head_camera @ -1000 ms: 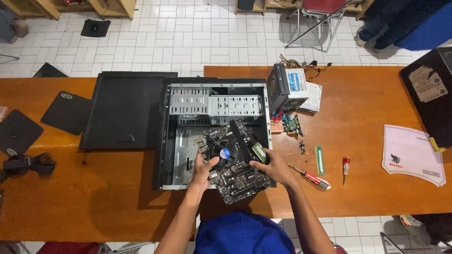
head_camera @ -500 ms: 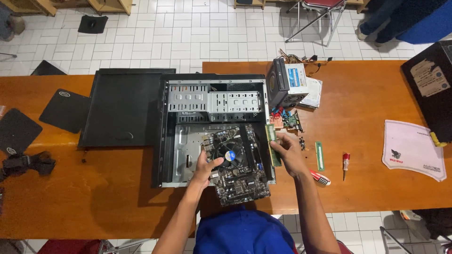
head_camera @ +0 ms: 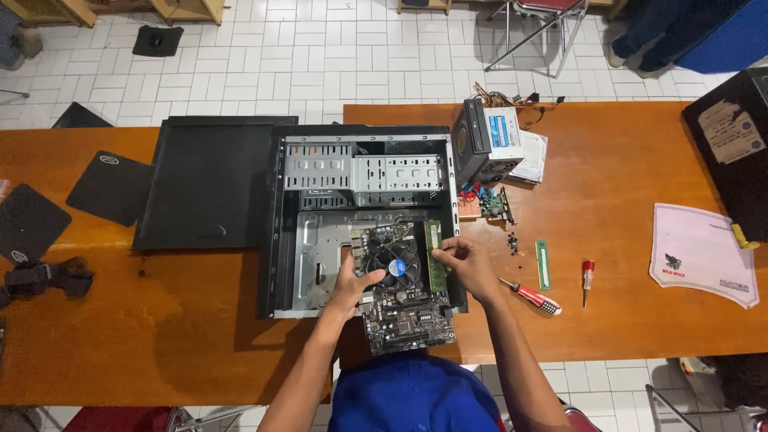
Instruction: The person is installing a motherboard into a computer case, carefully aligning it with the internal components and the back panel.
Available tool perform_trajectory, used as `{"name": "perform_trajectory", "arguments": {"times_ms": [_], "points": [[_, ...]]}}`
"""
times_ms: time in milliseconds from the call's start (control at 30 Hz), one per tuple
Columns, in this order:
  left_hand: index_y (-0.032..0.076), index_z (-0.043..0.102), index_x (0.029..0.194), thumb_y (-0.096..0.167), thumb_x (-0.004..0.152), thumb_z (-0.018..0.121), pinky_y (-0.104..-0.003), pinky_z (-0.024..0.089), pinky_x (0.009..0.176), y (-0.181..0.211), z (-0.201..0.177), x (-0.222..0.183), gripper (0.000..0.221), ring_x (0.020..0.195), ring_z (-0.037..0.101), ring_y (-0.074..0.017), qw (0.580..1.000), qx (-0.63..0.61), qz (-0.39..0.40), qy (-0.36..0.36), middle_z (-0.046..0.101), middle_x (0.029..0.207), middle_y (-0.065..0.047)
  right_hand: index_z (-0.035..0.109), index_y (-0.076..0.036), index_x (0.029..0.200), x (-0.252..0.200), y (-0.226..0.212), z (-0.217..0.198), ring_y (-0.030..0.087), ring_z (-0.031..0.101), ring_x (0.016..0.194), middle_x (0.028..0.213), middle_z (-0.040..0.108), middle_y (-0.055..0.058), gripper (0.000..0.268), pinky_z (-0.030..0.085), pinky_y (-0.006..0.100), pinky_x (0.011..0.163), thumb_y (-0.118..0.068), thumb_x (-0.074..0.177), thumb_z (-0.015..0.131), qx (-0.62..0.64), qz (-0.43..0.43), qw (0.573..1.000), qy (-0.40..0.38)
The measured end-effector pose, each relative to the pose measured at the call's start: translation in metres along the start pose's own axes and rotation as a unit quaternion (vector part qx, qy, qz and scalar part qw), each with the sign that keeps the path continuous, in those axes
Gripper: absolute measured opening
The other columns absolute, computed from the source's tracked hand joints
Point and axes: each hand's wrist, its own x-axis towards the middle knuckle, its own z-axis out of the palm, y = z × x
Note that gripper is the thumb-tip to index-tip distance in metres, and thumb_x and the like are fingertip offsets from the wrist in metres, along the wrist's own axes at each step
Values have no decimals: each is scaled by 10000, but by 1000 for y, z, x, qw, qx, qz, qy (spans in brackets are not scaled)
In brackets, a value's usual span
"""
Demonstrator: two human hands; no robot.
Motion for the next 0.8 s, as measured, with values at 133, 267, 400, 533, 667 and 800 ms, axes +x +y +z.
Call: {"name": "perform_trajectory", "arguments": {"times_ms": [133,267,400,533,667,800], "points": [[90,150,1619,414,741,914,-693,16,1221,-10,-3,4,1208,1509,-60,-493,1000,11,13,1,86,1649,-255,721,19,899,-1,-4,5,146,619,520,650,703,123,240,538,272,493,-78,771,899,-24,-8,1000,-3],[101,200,1614,382,713,938,-659,23,1233,-21,-7,8,1198,1524,-15,-453,1000,-2,13,12,142,1647,-232,732,16,896,-2,-6,7,142,616,500,639,706,116,238,521,275,484,-74,759,905,-53,-17,998,-2],[61,150,1611,396,731,925,-681,19,1227,-15,-4,4,1220,1510,-45,-489,1000,2,20,0,88,1644,-268,740,5,886,1,-1,9,144,616,510,636,705,110,246,518,268,495,-92,745,916,-70,-25,997,5],[120,234,1606,359,712,942,-611,44,1251,-37,-16,16,1165,1538,39,-408,1000,4,18,16,185,1650,-206,745,-4,885,1,-3,10,139,614,497,631,709,110,232,510,260,487,-108,760,910,-85,-32,996,12],[-13,44,1597,440,756,909,-701,-14,1222,-23,-14,9,1289,1496,-106,-514,1000,19,8,7,-15,1624,-326,749,-9,888,-1,-6,10,146,623,508,623,700,105,247,507,263,497,-119,747,919,-96,-39,995,14],[55,72,1620,370,738,931,-663,-9,1234,-27,-11,11,1271,1511,-85,-479,1000,-3,16,7,15,1649,-270,748,-10,880,-3,-7,12,151,626,536,621,701,107,233,505,269,507,-112,748,911,-101,-42,994,10]]}}
